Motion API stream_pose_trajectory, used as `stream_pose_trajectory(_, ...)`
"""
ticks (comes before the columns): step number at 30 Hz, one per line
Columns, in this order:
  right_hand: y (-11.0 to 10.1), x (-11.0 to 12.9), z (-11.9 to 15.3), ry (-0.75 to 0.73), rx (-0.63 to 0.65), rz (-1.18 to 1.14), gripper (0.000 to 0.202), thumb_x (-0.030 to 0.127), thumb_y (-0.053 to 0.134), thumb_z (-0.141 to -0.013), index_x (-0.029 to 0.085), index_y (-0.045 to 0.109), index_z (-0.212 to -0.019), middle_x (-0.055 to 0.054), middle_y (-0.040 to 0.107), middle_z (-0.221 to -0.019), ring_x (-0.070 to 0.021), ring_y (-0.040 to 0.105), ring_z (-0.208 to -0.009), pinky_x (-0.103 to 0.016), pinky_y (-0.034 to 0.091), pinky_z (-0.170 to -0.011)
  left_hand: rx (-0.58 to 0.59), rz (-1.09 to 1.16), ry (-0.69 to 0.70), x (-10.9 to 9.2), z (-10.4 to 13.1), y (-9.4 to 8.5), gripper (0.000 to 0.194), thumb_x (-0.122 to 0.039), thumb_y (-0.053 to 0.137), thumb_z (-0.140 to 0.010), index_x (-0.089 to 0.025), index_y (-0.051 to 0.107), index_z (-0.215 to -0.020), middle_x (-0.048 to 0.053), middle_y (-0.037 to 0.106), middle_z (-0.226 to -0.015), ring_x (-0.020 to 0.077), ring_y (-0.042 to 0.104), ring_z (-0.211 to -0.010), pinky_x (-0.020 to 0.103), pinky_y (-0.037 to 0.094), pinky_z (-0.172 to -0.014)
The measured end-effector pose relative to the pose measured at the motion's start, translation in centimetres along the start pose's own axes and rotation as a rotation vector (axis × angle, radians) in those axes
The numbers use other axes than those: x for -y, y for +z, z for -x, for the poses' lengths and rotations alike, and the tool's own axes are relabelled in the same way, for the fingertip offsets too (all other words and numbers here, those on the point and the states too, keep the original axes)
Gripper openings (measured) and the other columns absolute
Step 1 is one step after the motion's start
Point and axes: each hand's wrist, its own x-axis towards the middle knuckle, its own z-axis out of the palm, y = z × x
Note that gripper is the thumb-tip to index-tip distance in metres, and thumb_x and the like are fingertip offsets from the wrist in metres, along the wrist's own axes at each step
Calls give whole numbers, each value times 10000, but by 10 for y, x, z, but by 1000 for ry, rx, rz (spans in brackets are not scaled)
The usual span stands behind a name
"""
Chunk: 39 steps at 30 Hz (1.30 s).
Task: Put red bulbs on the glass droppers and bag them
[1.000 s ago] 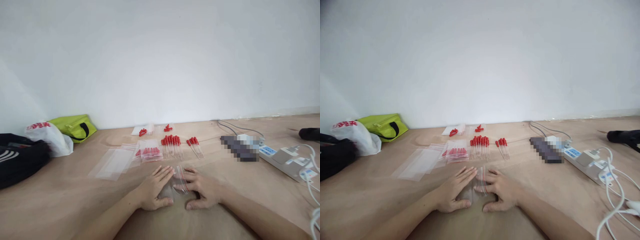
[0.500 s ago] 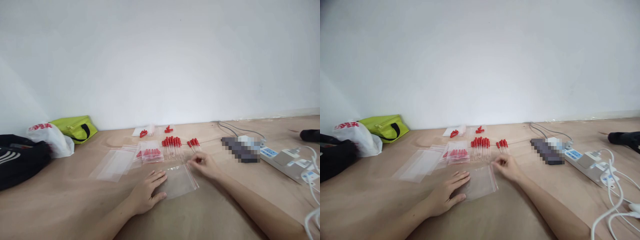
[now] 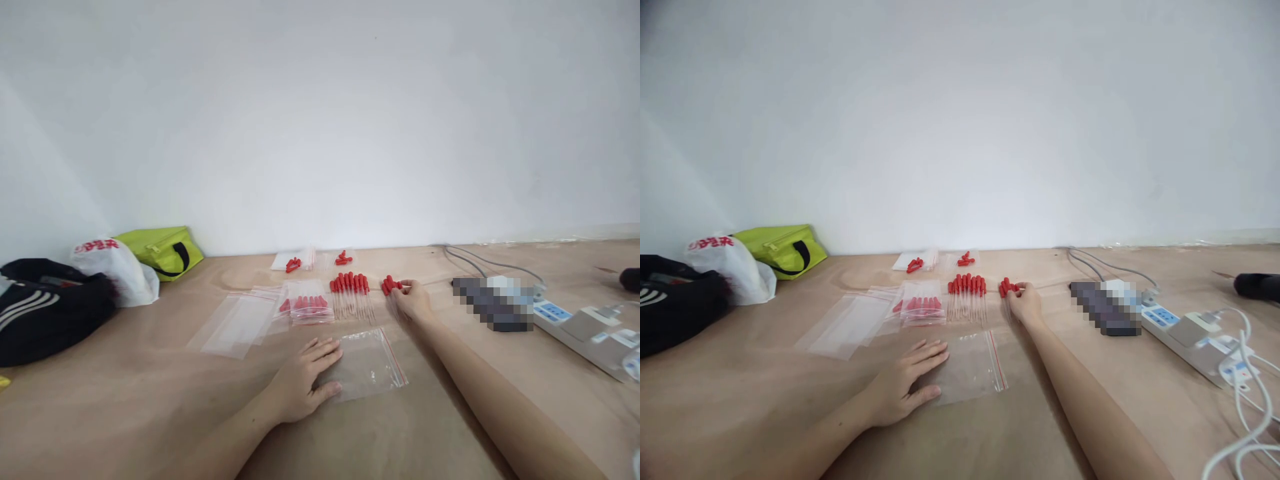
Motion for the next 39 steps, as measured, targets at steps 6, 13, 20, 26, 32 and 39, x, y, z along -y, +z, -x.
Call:
stream_pose_trajectory(6, -6, 1, 25, -55, 30, -224, 461, 324, 447, -771, 200, 310, -1193, 20, 522, -701, -129, 549, -554, -250, 443, -505, 13, 0, -31, -5, -1, -4, 470, -401, 465, -842, -204, 417, -1267, 63, 380, -1347, 221, 329, -1246, 457, 224, -1049)
stream_pose_trajectory(13, -26, -1, 84, -96, 206, -607, 622, 412, 549, -723, 248, 201, -1212, 87, 443, -636, -82, 445, -393, -205, 358, -360, -23, 16, -26, -6, 0, -3, 466, -389, 467, -842, -218, 403, -1271, 60, 388, -1344, 213, 336, -1242, 455, 235, -1044)
stream_pose_trajectory(20, -31, 8, 99, -59, 216, -632, 508, 469, 537, -729, 232, 260, -1083, 63, 500, -629, -127, 529, -508, -278, 460, -507, -62, 49, -5, 2, 1, 3, 484, -401, 480, -829, -223, 387, -1270, 57, 401, -1340, 220, 352, -1230, 441, 252, -1042)
stream_pose_trajectory(26, -41, 6, 92, -60, 95, -527, 523, 482, 520, -728, 217, 278, -1109, 76, 450, -579, -115, 455, -440, -246, 387, -428, -61, 47, -36, -3, 2, 0, 468, -373, 493, -824, -233, 396, -1260, 50, 414, -1331, 223, 351, -1230, 441, 250, -1042)
stream_pose_trajectory(32, -38, 2, 92, -79, 133, -528, 546, 473, 520, -732, 204, 274, -1139, 71, 463, -592, -117, 473, -460, -255, 401, -462, -47, 37, -49, -5, 1, -2, 467, -376, 492, -825, -222, 400, -1256, 51, 413, -1331, 226, 349, -1231, 441, 245, -1046)
stream_pose_trajectory(39, -36, 12, 102, -10, 267, -634, 511, 500, 583, -680, 239, 323, -1035, 74, 497, -565, -124, 508, -478, -258, 428, -486, -41, 30, -22, 1, 1, 2, 474, -404, 463, -838, -216, 379, -1266, 59, 402, -1339, 217, 345, -1234, 434, 242, -1048)
